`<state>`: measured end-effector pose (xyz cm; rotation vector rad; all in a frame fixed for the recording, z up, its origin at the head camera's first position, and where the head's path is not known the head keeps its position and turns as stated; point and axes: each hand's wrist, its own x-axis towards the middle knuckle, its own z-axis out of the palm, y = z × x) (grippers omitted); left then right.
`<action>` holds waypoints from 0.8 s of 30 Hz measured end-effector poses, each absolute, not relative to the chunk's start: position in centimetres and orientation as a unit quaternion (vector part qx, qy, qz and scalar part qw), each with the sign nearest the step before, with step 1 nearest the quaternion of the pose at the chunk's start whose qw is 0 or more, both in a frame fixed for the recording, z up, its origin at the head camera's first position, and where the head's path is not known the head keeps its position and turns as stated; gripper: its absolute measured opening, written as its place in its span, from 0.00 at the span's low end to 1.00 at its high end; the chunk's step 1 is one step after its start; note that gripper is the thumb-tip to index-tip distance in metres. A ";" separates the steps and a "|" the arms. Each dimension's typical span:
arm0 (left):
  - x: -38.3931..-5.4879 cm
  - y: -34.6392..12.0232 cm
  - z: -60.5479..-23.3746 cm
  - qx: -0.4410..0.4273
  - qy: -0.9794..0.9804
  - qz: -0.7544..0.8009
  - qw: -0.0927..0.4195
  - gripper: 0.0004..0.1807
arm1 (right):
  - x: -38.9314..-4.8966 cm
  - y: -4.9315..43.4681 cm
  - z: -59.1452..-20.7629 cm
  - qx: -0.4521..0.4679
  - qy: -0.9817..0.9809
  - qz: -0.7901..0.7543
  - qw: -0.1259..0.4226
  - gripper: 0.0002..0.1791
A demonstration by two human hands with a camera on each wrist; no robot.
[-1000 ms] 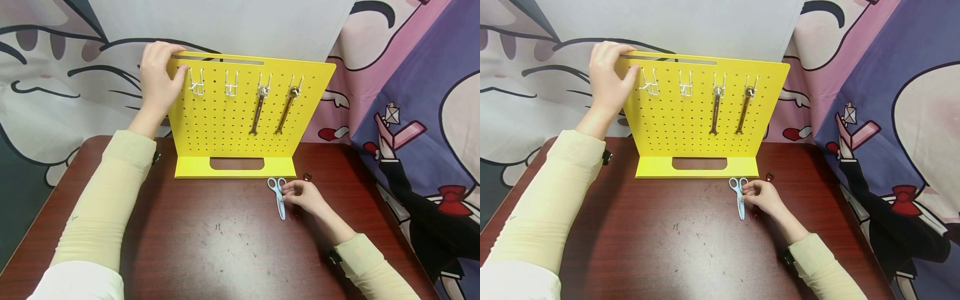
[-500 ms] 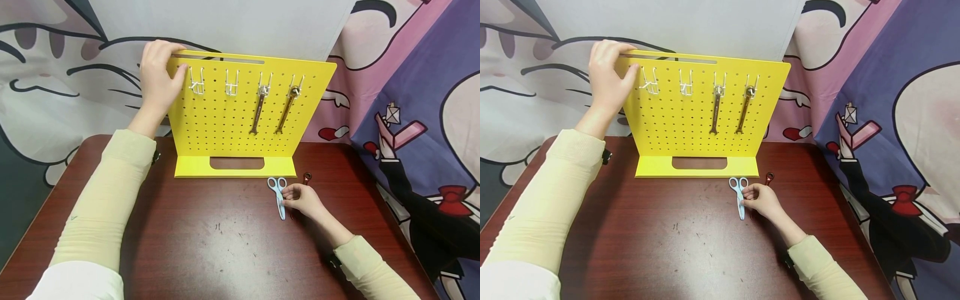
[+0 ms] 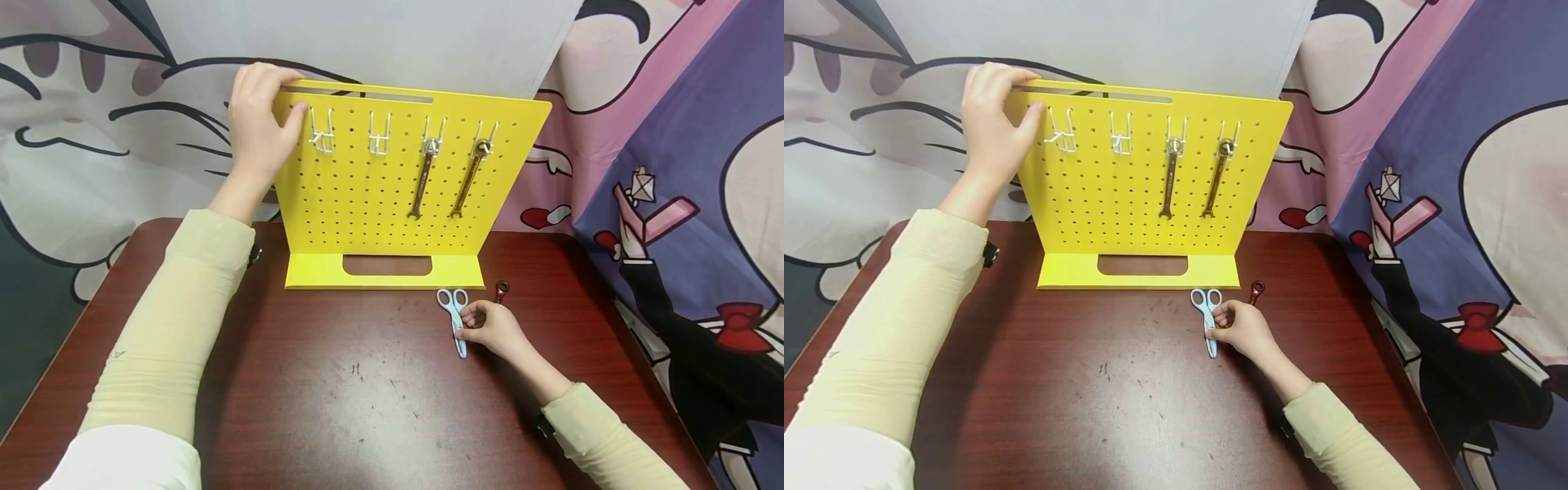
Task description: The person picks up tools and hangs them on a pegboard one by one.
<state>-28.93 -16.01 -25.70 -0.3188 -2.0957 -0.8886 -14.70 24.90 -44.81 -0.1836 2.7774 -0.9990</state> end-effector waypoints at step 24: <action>-28.9 -16.0 -25.7 -0.123 -0.830 -0.357 0.411 0.15 | -14.4 24.8 -44.8 -0.074 0.943 -0.309 0.101 0.22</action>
